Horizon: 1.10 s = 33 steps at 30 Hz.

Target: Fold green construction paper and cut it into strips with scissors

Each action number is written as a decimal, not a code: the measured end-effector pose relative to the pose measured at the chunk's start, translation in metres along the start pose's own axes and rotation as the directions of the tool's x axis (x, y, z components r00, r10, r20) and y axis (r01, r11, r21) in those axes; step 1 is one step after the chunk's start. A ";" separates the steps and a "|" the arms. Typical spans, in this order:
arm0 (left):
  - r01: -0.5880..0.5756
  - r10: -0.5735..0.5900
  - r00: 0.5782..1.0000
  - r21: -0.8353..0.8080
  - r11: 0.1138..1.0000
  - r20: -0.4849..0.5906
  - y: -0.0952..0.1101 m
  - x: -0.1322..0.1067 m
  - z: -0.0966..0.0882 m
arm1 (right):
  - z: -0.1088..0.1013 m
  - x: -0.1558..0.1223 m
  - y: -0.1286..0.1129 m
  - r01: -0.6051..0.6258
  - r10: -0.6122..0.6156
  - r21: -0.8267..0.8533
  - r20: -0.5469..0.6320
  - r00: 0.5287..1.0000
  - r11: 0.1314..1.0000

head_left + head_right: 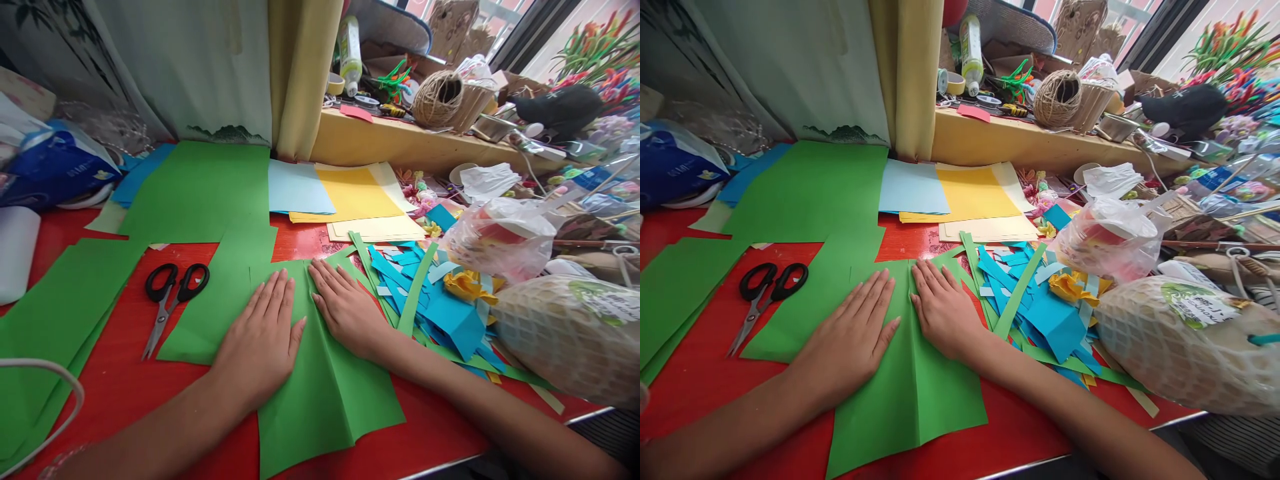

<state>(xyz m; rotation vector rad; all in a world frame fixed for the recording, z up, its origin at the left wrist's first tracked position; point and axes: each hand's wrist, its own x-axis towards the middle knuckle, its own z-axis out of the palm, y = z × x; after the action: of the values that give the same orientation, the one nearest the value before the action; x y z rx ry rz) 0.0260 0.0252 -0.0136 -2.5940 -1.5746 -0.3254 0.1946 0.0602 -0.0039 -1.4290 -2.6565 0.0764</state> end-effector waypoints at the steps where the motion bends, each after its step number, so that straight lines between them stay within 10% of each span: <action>1: 0.001 -0.001 1.000 0.006 1.000 -0.002 0.000 0.000 0.000 | 0.000 0.000 0.001 0.001 -0.001 0.010 -0.001 1.000 1.000; 13: -0.135 0.135 0.990 -0.001 0.991 0.032 -0.033 0.008 -0.011 | -0.007 -0.001 0.000 -0.002 0.006 0.074 -0.053 0.999 0.997; 33: -0.072 0.072 0.995 -0.007 0.997 0.070 -0.022 0.002 -0.005 | -0.004 -0.003 -0.006 -0.045 0.044 0.023 0.047 0.998 0.999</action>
<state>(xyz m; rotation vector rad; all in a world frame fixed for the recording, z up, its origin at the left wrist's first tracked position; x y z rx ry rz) 0.0066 0.0368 -0.0092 -2.6861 -1.4978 -0.2355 0.1913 0.0544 0.0004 -1.4974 -2.6507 0.1471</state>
